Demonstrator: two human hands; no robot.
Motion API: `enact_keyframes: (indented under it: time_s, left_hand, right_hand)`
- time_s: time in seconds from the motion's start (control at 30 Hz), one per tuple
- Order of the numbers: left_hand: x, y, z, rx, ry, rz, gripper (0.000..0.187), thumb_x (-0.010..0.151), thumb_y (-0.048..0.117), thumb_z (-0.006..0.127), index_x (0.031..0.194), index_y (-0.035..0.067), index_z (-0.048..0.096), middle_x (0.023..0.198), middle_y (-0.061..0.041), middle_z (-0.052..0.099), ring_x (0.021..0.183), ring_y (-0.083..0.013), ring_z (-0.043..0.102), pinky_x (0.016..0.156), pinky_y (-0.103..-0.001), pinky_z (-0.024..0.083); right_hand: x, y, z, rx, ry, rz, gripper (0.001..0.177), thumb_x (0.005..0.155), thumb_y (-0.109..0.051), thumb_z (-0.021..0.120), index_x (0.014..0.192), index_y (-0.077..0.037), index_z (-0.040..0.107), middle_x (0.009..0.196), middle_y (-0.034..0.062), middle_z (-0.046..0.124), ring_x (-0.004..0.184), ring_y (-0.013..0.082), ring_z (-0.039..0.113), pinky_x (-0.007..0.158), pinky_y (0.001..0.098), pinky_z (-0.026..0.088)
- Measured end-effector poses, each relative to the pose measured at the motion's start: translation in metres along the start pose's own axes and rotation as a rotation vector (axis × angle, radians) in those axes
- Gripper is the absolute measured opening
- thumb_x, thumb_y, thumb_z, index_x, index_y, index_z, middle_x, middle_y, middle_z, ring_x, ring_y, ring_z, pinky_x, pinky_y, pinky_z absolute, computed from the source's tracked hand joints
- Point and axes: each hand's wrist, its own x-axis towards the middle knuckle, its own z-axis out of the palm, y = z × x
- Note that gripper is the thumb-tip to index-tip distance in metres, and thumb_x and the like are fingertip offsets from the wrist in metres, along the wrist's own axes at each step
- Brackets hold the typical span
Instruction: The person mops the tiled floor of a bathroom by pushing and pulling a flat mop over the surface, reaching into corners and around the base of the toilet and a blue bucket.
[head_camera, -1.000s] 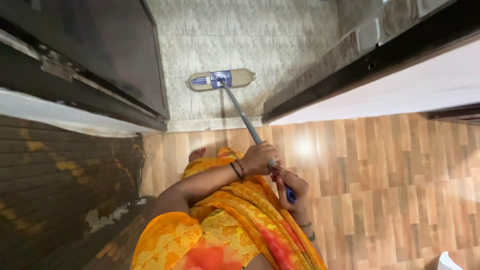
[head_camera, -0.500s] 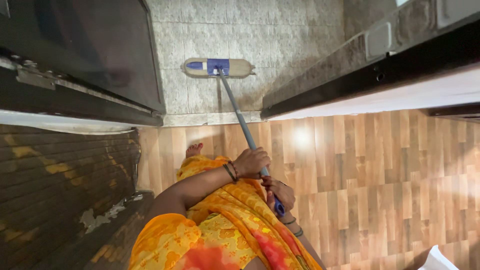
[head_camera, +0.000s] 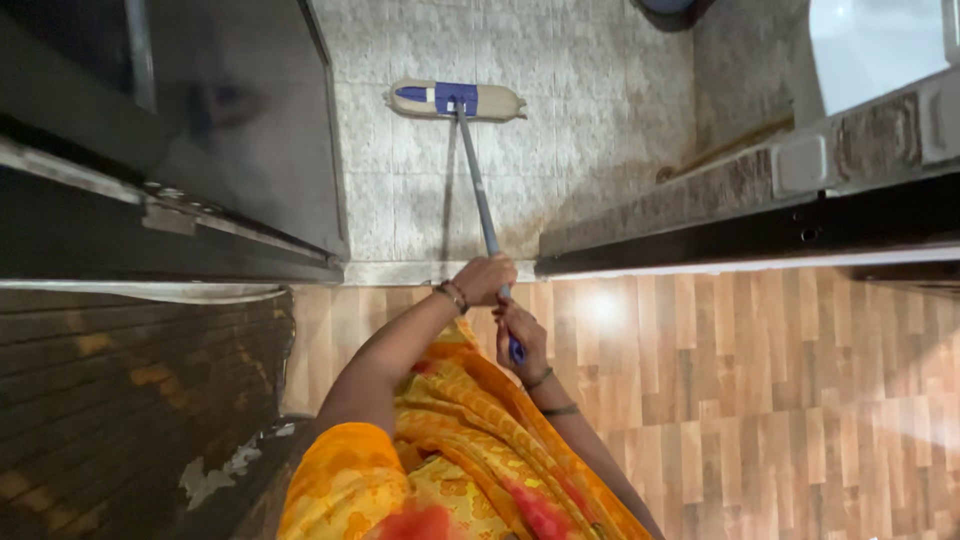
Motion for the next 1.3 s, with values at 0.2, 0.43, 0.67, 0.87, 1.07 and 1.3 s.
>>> enact_keyframes:
  time_s: [0.2, 0.43, 0.67, 0.87, 1.07, 1.3]
  left_hand:
    - [0.027, -0.063, 0.005, 0.223, -0.038, -0.187, 0.018, 0.069, 0.024, 0.078, 0.081, 0.016, 0.067, 0.102, -0.005, 0.063, 0.108, -0.0269, 0.062, 0.067, -0.048, 0.054]
    - [0.01, -0.028, 0.035, 0.213, -0.059, -0.202, 0.02, 0.071, 0.029, 0.079, 0.084, 0.018, 0.07, 0.103, -0.005, 0.063, 0.113, -0.0244, 0.061, 0.067, -0.048, 0.052]
    - [-0.015, 0.11, 0.064, 0.161, -0.004, -0.233, 0.018, 0.07, 0.026, 0.078, 0.076, 0.013, 0.069, 0.091, -0.005, 0.066, 0.106, -0.0262, 0.064, 0.072, -0.046, 0.054]
    - [-0.038, 0.22, 0.077, 0.034, -0.017, 0.018, 0.018, 0.064, 0.019, 0.081, 0.074, 0.012, 0.068, 0.085, -0.008, 0.067, 0.093, -0.0305, 0.064, 0.075, -0.042, 0.055]
    - [-0.04, 0.246, 0.091, 0.114, -0.223, -0.019, 0.019, 0.06, 0.02, 0.083, 0.074, 0.012, 0.072, 0.088, -0.008, 0.067, 0.096, -0.0302, 0.064, 0.072, -0.041, 0.056]
    - [-0.032, 0.204, 0.106, 0.145, -0.244, 0.009, 0.023, 0.062, 0.02, 0.083, 0.081, 0.013, 0.072, 0.088, -0.006, 0.066, 0.094, -0.0303, 0.062, 0.073, -0.045, 0.053]
  right_hand:
    - [0.034, 0.027, 0.032, 0.051, -0.004, 0.059, 0.008, 0.091, 0.007, 0.06, 0.097, 0.004, 0.065, 0.098, 0.0188, 0.068, 0.112, 0.0381, 0.07, 0.099, 0.0406, 0.054]
    - [0.0, 0.0, 0.002, 0.091, -0.023, 0.055, 0.002, 0.091, 0.002, 0.068, 0.092, 0.002, 0.066, 0.093, 0.0172, 0.068, 0.106, 0.0361, 0.072, 0.103, 0.0418, 0.054]
    - [-0.077, -0.045, -0.084, 0.135, -0.073, 0.119, 0.001, 0.091, 0.004, 0.066, 0.092, 0.004, 0.066, 0.094, 0.017, 0.07, 0.1, 0.0339, 0.072, 0.106, 0.0415, 0.053]
    - [-0.135, -0.101, -0.169, 0.106, -0.099, 0.132, 0.008, 0.088, 0.003, 0.06, 0.088, 0.002, 0.068, 0.091, 0.0169, 0.072, 0.095, 0.0325, 0.075, 0.096, 0.0407, 0.059]
    - [-0.171, -0.087, -0.16, 0.141, 0.096, 0.02, 0.013, 0.096, -0.002, 0.057, 0.088, 0.002, 0.066, 0.089, 0.0157, 0.072, 0.093, 0.0311, 0.078, 0.086, 0.0379, 0.063]
    - [-0.245, 0.011, -0.108, 0.198, 0.14, 0.176, 0.017, 0.097, -0.003, 0.055, 0.091, 0.006, 0.067, 0.097, 0.0193, 0.072, 0.092, 0.0308, 0.074, 0.081, 0.0366, 0.06]
